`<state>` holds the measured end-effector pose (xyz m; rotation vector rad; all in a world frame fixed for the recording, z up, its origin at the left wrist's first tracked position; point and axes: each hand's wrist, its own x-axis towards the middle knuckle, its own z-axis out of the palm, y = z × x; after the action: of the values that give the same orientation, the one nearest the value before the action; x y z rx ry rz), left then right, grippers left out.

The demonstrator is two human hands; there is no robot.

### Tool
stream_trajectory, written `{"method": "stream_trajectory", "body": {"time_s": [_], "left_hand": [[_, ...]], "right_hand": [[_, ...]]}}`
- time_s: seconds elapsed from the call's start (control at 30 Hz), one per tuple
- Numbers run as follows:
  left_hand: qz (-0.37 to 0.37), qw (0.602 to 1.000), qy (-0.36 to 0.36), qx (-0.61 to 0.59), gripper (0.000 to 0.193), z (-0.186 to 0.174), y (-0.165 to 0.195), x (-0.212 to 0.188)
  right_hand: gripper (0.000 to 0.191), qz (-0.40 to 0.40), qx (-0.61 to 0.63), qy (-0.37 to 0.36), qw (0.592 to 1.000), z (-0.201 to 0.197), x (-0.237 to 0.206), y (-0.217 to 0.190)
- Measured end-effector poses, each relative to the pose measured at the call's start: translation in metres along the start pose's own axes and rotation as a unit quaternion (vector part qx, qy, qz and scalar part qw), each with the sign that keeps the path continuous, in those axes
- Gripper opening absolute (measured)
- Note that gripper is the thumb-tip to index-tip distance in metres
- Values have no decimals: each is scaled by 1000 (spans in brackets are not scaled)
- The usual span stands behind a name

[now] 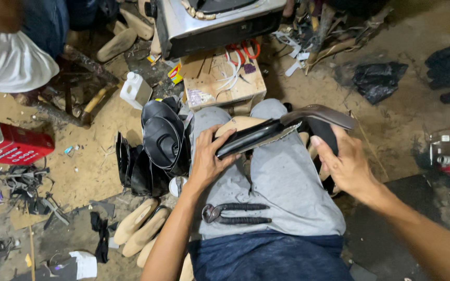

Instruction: The person sits on the floor and shapes a black shoe upper over a wooden last on their lap. They heat the upper over a gas burner, hammer and press the material to form it, use pincers to pull and secure the edges, then remove the last and handle the shaped shoe.

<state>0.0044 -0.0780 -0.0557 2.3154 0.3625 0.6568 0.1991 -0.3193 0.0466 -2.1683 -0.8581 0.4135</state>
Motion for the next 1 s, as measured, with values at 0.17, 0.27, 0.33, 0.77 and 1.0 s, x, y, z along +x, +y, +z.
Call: {"method": "stream_trajectory", "body": {"time_s": [0.17, 0.27, 0.33, 0.77, 1.0], "left_hand": [[-17, 999, -25, 26, 73, -13, 8, 4], [-3, 995, -91, 28, 85, -20, 12, 22], [46, 992, -111, 29, 97, -15, 17, 38], [75, 982, -143, 95, 57, 51, 42, 76], [72, 981, -141, 114, 58, 51, 47, 78]], "right_hand": [[36, 97, 10, -56, 994, 0, 3, 1], [37, 76, -18, -44, 996, 2, 5, -3], [37, 48, -35, -36, 998, 4, 7, -6], [27, 55, 115, 33, 991, -1, 8, 9], [31, 153, 78, -37, 984, -5, 12, 18]]}}
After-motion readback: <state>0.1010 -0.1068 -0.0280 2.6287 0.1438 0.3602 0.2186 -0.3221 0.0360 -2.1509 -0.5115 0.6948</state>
